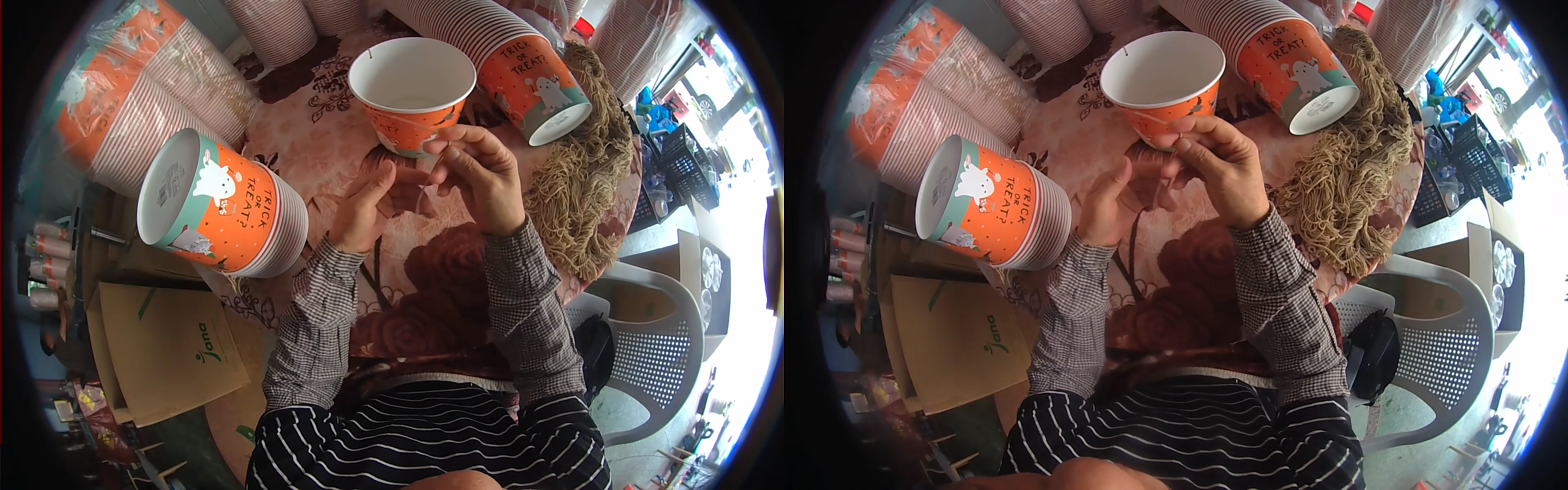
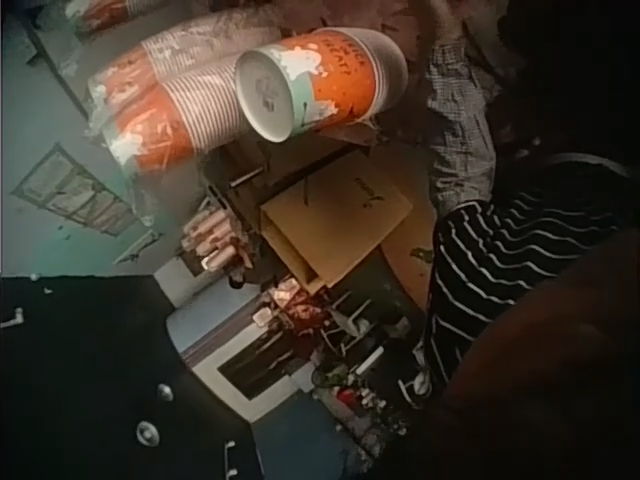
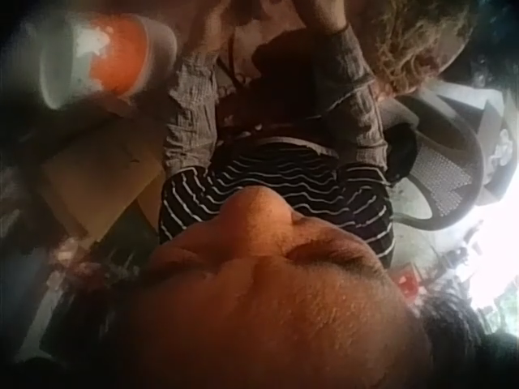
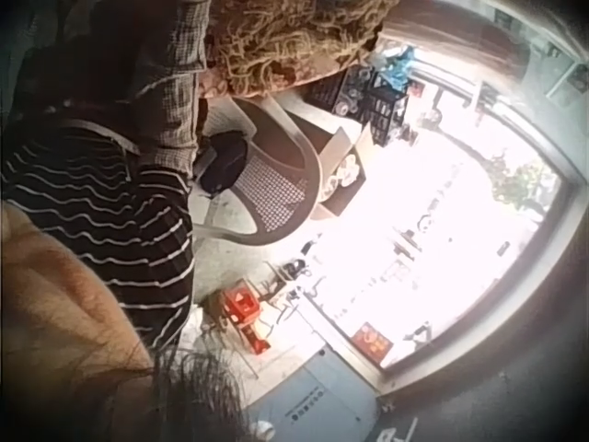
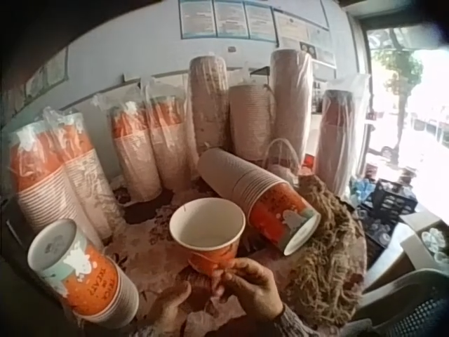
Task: Attaching twine handles to printed paper buckets for Halloween packaging.
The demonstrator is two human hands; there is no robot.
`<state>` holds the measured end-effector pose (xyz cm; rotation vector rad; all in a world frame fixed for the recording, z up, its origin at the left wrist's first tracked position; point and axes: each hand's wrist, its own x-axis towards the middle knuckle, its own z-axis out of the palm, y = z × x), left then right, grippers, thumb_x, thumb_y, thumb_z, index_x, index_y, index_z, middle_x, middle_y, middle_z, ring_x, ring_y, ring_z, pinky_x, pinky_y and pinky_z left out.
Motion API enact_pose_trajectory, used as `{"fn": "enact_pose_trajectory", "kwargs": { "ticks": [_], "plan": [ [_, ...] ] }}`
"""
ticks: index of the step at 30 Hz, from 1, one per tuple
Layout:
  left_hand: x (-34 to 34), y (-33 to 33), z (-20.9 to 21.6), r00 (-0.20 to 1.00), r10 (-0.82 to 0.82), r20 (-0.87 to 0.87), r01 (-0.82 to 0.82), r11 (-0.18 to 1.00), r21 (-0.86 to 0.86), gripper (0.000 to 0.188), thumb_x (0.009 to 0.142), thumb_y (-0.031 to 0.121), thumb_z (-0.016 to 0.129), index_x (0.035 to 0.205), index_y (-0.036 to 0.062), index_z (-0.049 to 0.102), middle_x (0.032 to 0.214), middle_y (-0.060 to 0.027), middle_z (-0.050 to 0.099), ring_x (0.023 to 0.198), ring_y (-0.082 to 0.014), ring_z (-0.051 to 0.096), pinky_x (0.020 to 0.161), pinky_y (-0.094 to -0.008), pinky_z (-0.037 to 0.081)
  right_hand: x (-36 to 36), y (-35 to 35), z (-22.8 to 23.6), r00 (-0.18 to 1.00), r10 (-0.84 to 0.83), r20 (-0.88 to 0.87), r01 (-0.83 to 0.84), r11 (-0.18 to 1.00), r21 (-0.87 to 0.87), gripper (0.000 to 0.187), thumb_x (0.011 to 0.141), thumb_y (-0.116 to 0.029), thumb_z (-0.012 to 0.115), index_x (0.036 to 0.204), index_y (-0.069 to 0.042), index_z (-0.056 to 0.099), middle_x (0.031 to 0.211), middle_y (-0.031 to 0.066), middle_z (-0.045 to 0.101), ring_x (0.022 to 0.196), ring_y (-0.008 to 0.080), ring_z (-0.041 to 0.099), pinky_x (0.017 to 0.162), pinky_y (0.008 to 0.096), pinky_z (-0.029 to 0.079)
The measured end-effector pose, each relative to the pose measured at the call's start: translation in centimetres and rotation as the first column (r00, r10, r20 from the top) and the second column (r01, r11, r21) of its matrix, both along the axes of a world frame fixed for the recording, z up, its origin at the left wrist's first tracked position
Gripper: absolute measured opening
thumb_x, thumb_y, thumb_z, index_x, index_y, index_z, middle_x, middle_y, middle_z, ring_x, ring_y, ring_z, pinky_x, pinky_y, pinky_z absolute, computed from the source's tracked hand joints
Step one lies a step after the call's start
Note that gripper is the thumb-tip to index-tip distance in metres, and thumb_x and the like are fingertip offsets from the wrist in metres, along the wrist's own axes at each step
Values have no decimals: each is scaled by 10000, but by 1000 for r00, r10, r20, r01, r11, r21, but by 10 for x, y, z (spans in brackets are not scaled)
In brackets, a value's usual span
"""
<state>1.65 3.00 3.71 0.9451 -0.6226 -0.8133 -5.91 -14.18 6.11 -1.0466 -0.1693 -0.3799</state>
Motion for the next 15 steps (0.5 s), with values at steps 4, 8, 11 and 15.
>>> {"fn": "enact_pose_trajectory", "kwargs": {
  "ticks": [4,8,11,15],
  "plan": [
    [8,8,2,998,32,-62,-33,999,-10,419,986,320,471,1157,-51,566,895,-100,663,798,-188,651,758,-324,534,3,-7,-4,999,-53,-4,53,998,34,189,949,-37,514,1127,-6,569,1015,113,671,691,129,634,563,227,519],
    [4,5,13,983,86,-160,-88,996,-5,331,969,260,520,1107,-35,582,829,-67,657,759,-156,647,713,-291,529,4,-9,-6,999,-34,15,33,999,42,186,934,-52,555,1114,-15,588,1006,85,680,720,120,657,589,235,532],
    [9,10,9,990,134,-51,-133,991,22,247,948,198,564,1070,-16,586,804,-48,643,712,-132,628,684,-260,511,5,-9,-9,993,-100,-60,99,995,-25,174,930,-38,549,1094,-7,597,985,79,679,699,120,649,576,234,527],
    [13,11,9,941,328,81,-328,945,-16,184,932,141,585,1057,6,584,772,-22,618,645,-94,582,624,-221,480,6,3,-12,955,-192,-228,106,933,-343,217,893,-25,555,1105,3,597,930,68,671,667,119,633,568,230,514]
  ]
}}
